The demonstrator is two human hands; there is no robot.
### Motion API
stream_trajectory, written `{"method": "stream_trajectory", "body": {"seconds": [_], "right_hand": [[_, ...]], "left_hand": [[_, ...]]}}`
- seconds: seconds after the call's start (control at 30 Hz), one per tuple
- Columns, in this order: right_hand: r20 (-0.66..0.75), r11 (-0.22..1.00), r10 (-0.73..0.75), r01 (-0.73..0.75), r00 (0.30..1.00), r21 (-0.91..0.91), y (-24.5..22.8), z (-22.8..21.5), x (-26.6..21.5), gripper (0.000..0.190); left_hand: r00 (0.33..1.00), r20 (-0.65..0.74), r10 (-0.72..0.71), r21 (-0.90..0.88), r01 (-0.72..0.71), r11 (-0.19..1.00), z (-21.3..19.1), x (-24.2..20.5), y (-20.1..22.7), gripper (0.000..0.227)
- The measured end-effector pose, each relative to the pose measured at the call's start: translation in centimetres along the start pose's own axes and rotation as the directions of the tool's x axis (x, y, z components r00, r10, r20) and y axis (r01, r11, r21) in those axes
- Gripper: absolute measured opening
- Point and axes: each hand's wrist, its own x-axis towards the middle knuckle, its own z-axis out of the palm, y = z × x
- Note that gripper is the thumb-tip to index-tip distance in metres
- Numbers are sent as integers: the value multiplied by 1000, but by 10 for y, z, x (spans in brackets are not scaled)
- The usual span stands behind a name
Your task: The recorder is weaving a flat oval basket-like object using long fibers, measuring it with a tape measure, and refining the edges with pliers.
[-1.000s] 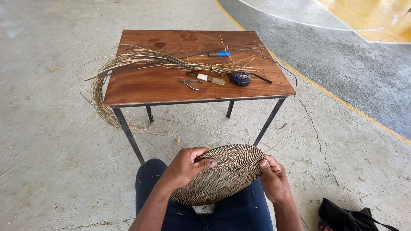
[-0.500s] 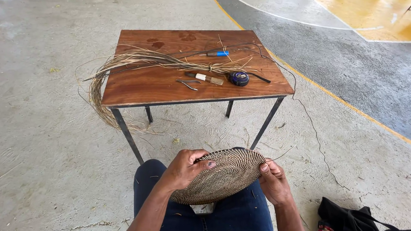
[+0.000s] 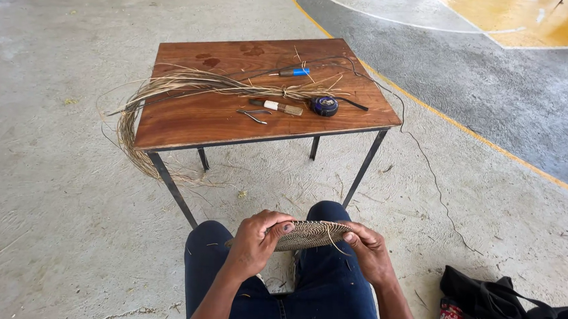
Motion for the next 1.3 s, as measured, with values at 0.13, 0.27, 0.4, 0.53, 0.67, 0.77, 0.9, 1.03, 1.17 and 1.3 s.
{"method": "stream_trajectory", "body": {"seconds": [0.13,0.27,0.4,0.53,0.67,0.77,0.9,1.03,1.17,1.3], "right_hand": [[39,999,-17,15,999,46,-56,19,1,36],[107,997,-67,70,992,-21,-60,25,0,23],[87,994,-78,84,993,-66,-51,27,0,13],[87,993,-102,106,991,-51,-51,25,0,13],[80,997,-76,79,994,-27,-52,27,2,16],[79,996,-67,71,995,-50,-53,31,3,17],[36,916,-256,254,966,-310,-92,51,-1,29],[70,686,-519,464,852,-559,-111,63,-12,34],[-11,682,-578,477,816,-554,-104,64,-16,12],[-54,774,-487,402,872,-489,-110,68,-19,9]], "left_hand": [[999,-34,-20,18,21,1000,0,-5,15,28],[998,-40,-40,39,42,998,1,-10,23,29],[996,-74,-54,79,60,995,3,-15,35,27],[995,-76,-65,117,74,990,5,-12,43,25],[1000,-26,-13,275,20,961,14,4,60,24],[993,-8,119,334,-109,936,22,10,63,20],[976,-37,217,374,-187,908,30,11,51,13],[970,-67,232,382,-190,905,33,10,51,10],[978,-50,202,371,-169,913,32,9,54,8],[972,-40,231,373,-200,906,31,3,56,7]]}}
